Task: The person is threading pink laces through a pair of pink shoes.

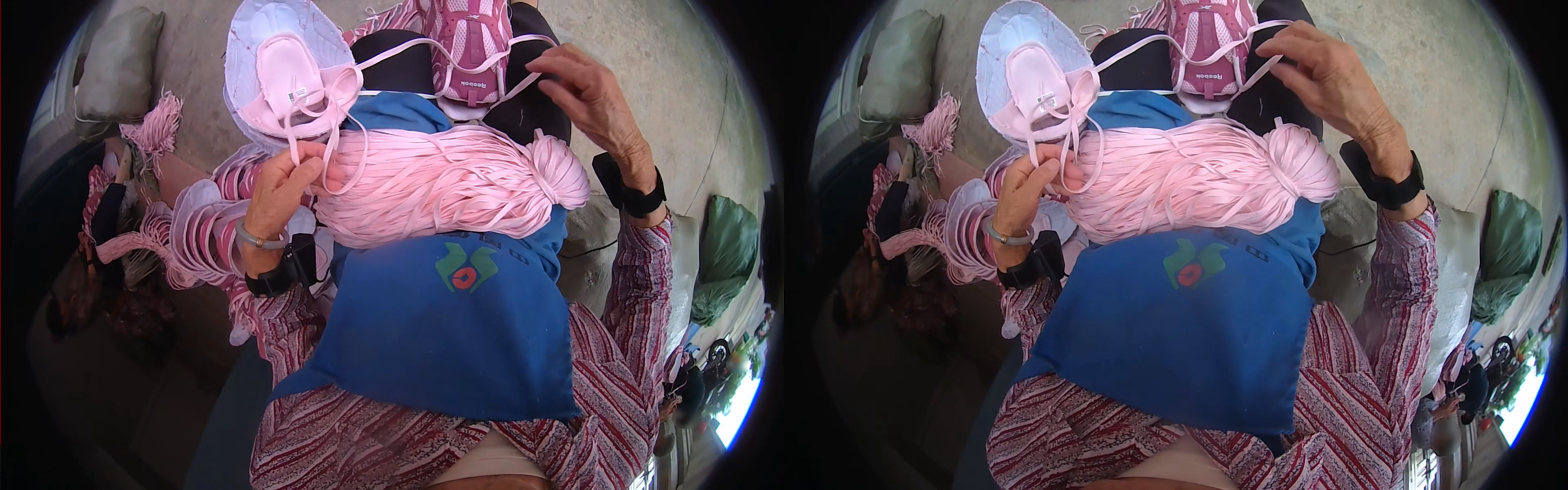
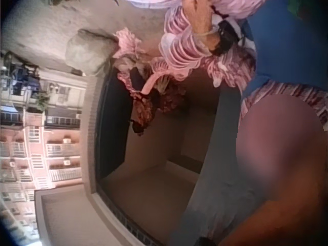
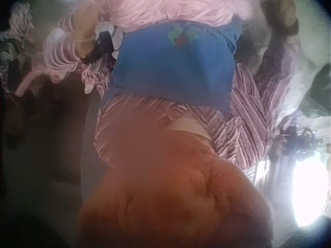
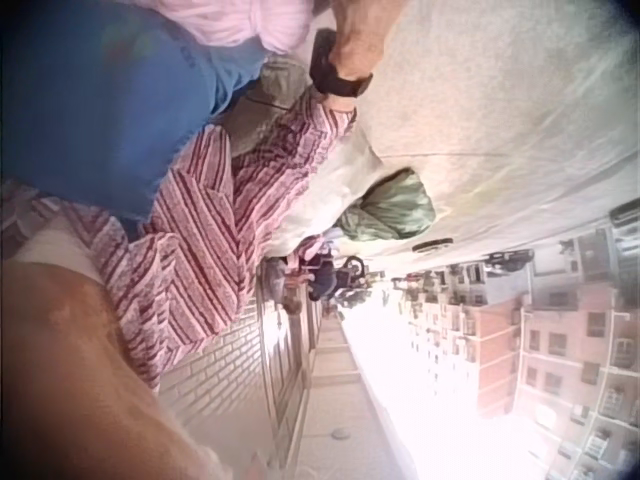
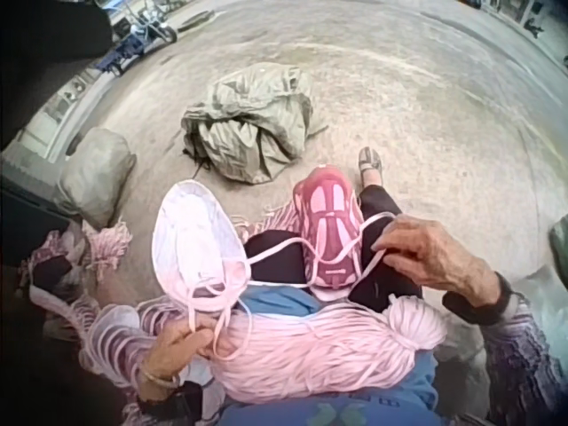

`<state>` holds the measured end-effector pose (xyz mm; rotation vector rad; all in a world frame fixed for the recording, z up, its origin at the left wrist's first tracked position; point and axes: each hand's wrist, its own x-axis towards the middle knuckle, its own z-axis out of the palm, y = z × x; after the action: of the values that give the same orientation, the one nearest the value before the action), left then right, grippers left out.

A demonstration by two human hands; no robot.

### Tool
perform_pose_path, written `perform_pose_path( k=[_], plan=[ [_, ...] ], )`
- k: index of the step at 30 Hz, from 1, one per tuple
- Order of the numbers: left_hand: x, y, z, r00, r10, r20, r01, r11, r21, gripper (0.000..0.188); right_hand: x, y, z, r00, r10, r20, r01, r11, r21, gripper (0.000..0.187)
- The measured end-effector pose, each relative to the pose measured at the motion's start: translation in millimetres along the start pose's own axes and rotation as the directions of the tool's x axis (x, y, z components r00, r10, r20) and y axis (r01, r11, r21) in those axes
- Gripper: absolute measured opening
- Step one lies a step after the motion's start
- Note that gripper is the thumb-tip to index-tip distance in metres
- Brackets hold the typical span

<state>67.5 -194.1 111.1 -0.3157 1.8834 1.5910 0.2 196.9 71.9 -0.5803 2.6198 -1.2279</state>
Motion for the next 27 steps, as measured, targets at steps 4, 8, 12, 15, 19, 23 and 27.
perform_pose_path(
  k=[4, 8, 12, 15, 19, 23, 27],
  plan=[
    [2, -1, 1, 0.975, -0.048, 0.217, 0.008, 0.983, 0.183, 0.030, 7, 3, 19, 0.974, -0.176, 0.142, 0.215, 0.916, -0.340, 0.021],
    [-17, 11, -22, 1.000, 0.010, 0.011, -0.012, 0.991, 0.135, 0.029, 12, 2, 17, 0.953, -0.170, 0.251, 0.252, 0.904, -0.347, 0.016],
    [20, 27, -20, 0.777, 0.334, -0.534, -0.114, 0.908, 0.403, 0.024, 14, 0, 7, 0.987, -0.078, 0.144, 0.095, 0.989, -0.116, 0.011],
    [50, 31, -9, 0.767, 0.559, -0.316, 0.089, 0.394, 0.915, 0.020, 18, -5, -3, 0.987, 0.069, 0.142, -0.029, 0.963, -0.268, 0.012],
    [54, 17, -22, 0.835, 0.423, -0.351, 0.317, 0.150, 0.936, 0.017, 7, 7, -2, 0.997, 0.050, 0.059, -0.031, 0.959, -0.282, 0.009],
    [60, 15, -12, 0.870, 0.419, -0.258, 0.283, 0.004, 0.959, 0.024, 6, 11, -2, 1.000, 0.001, 0.003, -0.001, 0.963, -0.271, 0.009],
    [80, 21, -9, 0.876, 0.424, -0.229, 0.289, -0.082, 0.954, 0.027, 8, 6, -2, 0.996, -0.089, 0.026, 0.091, 0.900, -0.426, 0.009]
  ],
)
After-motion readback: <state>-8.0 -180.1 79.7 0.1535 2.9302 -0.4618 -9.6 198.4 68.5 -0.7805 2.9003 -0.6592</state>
